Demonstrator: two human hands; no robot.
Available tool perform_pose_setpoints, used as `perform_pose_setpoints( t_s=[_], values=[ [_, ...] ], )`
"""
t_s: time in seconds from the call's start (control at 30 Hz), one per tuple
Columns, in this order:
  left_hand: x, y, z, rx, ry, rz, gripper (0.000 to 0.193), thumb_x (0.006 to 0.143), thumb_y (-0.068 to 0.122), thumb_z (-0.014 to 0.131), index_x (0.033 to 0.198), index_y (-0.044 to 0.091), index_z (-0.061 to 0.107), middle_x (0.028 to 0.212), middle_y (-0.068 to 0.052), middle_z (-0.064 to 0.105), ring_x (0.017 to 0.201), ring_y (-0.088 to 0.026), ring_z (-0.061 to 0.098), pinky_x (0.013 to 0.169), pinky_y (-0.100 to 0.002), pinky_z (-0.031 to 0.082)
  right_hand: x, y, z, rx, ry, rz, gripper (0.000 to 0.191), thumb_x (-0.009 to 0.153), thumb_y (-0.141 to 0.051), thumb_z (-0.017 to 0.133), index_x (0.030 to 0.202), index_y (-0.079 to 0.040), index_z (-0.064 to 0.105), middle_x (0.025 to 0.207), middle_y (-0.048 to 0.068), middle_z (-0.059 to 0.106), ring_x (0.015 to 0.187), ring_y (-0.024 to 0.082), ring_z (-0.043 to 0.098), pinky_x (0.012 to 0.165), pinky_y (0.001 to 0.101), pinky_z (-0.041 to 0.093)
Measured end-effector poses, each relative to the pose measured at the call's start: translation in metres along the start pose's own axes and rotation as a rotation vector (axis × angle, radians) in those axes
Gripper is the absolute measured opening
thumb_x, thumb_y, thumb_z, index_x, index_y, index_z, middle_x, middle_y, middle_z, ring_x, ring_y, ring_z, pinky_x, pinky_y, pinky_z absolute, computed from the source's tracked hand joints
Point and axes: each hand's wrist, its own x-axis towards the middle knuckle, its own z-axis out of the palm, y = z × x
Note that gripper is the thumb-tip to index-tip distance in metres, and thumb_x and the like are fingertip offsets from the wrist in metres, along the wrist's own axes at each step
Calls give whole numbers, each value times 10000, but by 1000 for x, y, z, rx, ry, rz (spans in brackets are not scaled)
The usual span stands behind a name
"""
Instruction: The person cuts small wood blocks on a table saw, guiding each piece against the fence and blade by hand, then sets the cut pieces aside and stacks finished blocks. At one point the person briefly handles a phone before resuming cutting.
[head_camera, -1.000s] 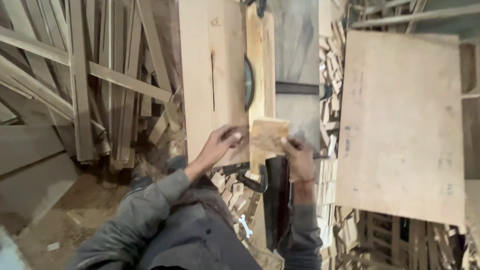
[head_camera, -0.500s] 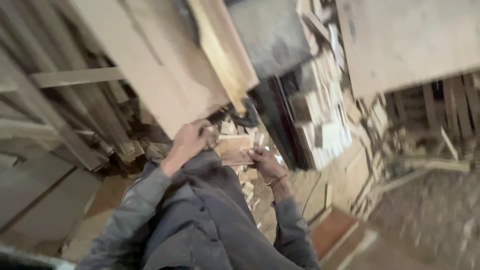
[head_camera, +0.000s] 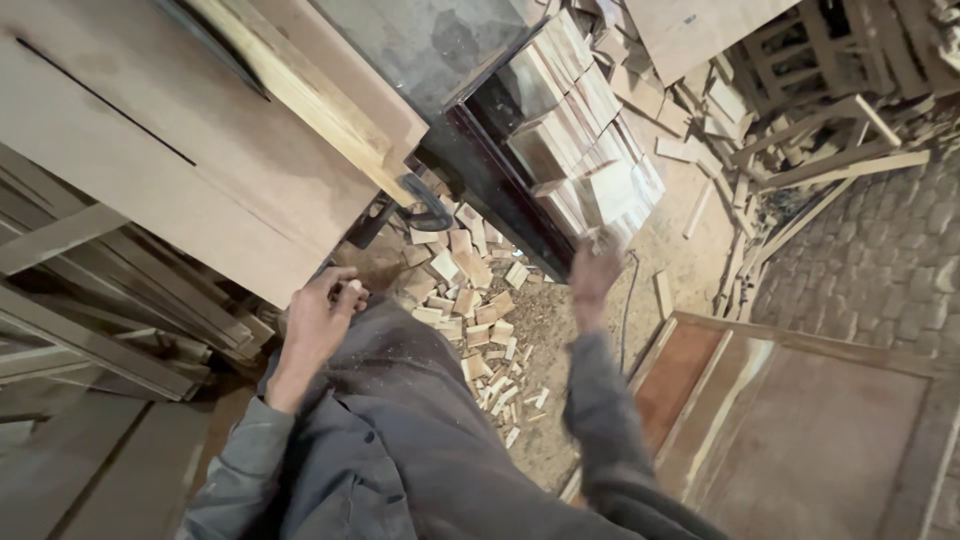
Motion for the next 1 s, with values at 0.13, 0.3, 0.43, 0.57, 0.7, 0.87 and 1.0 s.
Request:
perform_pose_setpoints(
  t_s=[0.13,0.3,0.43,0.57,0.7,0.87,1.0],
  values=[
    [-1,5,-1,12,2,13,268,974,105,619,1191,-45,670,889,-138,786,790,-178,777,705,-300,594,98,15,-2,-170,-154,-287,811,757,-370,897,1341,91,576,1257,316,595,1154,498,563,962,524,461],
    [-10,3,-17,27,42,13,289,971,119,638,1210,-41,668,902,-146,787,818,-173,780,718,-306,596,121,2,-10,-262,-459,17,920,643,-463,915,1411,-76,587,1327,238,601,1230,381,600,1038,458,504],
    [-9,11,-20,63,-5,-60,336,951,157,632,1256,27,686,943,-148,796,813,-193,799,656,-338,599,89,-54,-36,872,-863,429,907,861,-555,680,1556,-23,442,1430,271,577,1235,380,618,1029,516,522],
    [-3,31,-9,-57,15,217,350,977,217,679,1250,-1,687,983,-159,766,848,-202,741,733,-331,591,-11,-126,-39,1720,-1279,603,852,994,-654,461,1582,-43,381,1455,236,574,1225,402,640,1007,519,525],
    [5,54,-1,-310,-41,320,393,1006,250,698,1284,-25,657,1045,-85,728,917,-154,670,776,-304,562,-71,-183,-30,1640,-1249,898,746,1076,-623,385,1576,-71,416,1461,159,598,1265,344,638,1024,507,535],
    [4,51,-9,-392,-211,-23,439,910,242,748,1244,-39,698,922,-49,727,750,-114,633,645,-291,539,-82,-223,-30,1532,-1634,741,776,1065,-665,325,1523,-57,475,1380,164,641,1190,348,660,936,511,559],
    [-2,22,-12,-575,-17,6,401,912,189,749,1215,-68,694,964,-56,750,804,-90,678,681,-265,572,-90,-241,-26,1294,-1529,803,796,881,-655,382,1410,-78,523,1336,112,683,1160,291,707,932,448,586]
  ],
)
